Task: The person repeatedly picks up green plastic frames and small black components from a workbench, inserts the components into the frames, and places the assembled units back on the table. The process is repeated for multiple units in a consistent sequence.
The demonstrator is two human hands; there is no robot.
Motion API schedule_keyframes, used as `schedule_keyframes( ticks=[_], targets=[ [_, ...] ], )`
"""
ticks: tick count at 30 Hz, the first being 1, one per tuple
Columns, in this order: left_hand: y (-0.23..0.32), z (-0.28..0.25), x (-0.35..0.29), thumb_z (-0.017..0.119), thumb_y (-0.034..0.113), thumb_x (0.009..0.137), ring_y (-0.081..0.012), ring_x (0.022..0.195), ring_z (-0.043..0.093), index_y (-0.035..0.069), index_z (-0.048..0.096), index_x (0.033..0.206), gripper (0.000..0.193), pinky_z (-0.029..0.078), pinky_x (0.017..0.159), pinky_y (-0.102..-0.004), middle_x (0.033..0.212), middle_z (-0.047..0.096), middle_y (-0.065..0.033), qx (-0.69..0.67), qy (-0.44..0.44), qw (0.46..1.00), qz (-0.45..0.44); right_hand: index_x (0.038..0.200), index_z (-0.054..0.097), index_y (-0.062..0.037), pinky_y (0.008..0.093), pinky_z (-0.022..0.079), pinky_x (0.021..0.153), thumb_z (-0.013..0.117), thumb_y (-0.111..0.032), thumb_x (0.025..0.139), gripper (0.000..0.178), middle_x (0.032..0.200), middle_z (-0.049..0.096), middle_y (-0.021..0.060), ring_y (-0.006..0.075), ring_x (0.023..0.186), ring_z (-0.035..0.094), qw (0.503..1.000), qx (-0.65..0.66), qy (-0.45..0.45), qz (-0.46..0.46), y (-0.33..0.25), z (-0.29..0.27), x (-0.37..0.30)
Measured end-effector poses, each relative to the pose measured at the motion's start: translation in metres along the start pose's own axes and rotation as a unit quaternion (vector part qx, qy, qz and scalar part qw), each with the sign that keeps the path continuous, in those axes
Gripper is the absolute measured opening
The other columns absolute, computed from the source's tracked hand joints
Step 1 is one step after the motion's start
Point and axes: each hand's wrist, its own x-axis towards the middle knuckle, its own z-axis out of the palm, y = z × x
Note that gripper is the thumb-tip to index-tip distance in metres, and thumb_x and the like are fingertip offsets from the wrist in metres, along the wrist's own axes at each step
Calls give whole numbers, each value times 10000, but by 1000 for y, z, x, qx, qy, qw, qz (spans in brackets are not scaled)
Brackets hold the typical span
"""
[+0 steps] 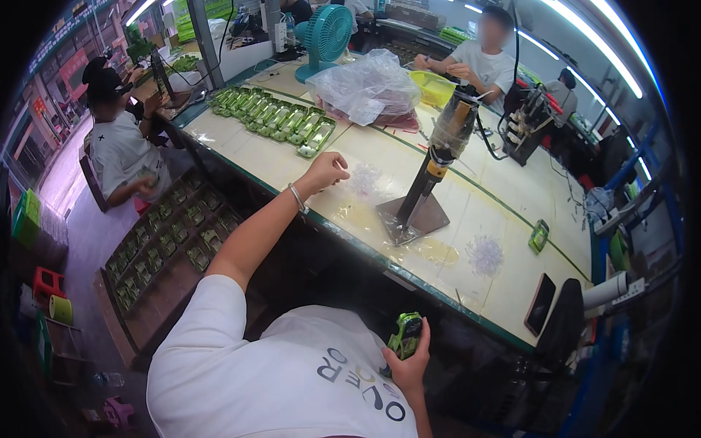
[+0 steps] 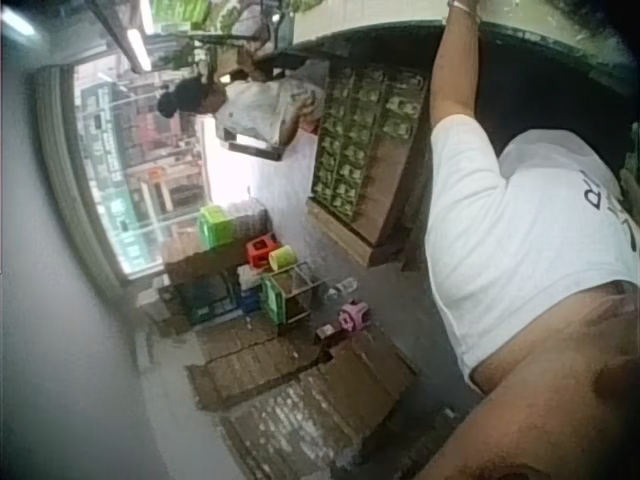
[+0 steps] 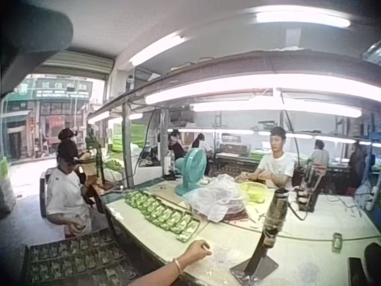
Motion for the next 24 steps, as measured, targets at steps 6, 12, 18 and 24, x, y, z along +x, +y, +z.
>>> schedule_keyframes(
  ticks=[6,12,18,24],
  targets=[
    [37,-4,-67,636,32,685,-74,509,506,3,538,818,168,396,443,-186,606,536,-21,-160,-62,985,13,1252,267,-15,274,419,753,669,-51,547,813,977,521,107,162,841,520,1000,-19,12,-20,2,2,2],
    [73,-7,-146,637,13,683,-66,541,517,12,545,815,161,409,479,-179,646,558,-25,-289,-94,953,-3,1264,252,-22,282,418,778,669,-52,558,821,998,525,126,181,875,531,998,-27,-21,-60,-15,6,14],
    [100,15,-191,660,-38,651,-91,608,547,-3,548,806,195,450,533,-190,707,552,-47,-334,-176,926,-26,1272,222,-7,302,429,782,661,-46,567,832,1002,536,151,208,879,552,992,-32,-76,-99,-44,14,30],
    [108,33,-209,708,-14,609,-75,659,427,6,582,797,227,356,566,-185,771,464,-29,-264,-162,938,154,1260,242,14,301,466,696,699,-91,557,845,1013,510,188,246,824,572,974,-67,-121,-177,-56,19,43]
  ],
)
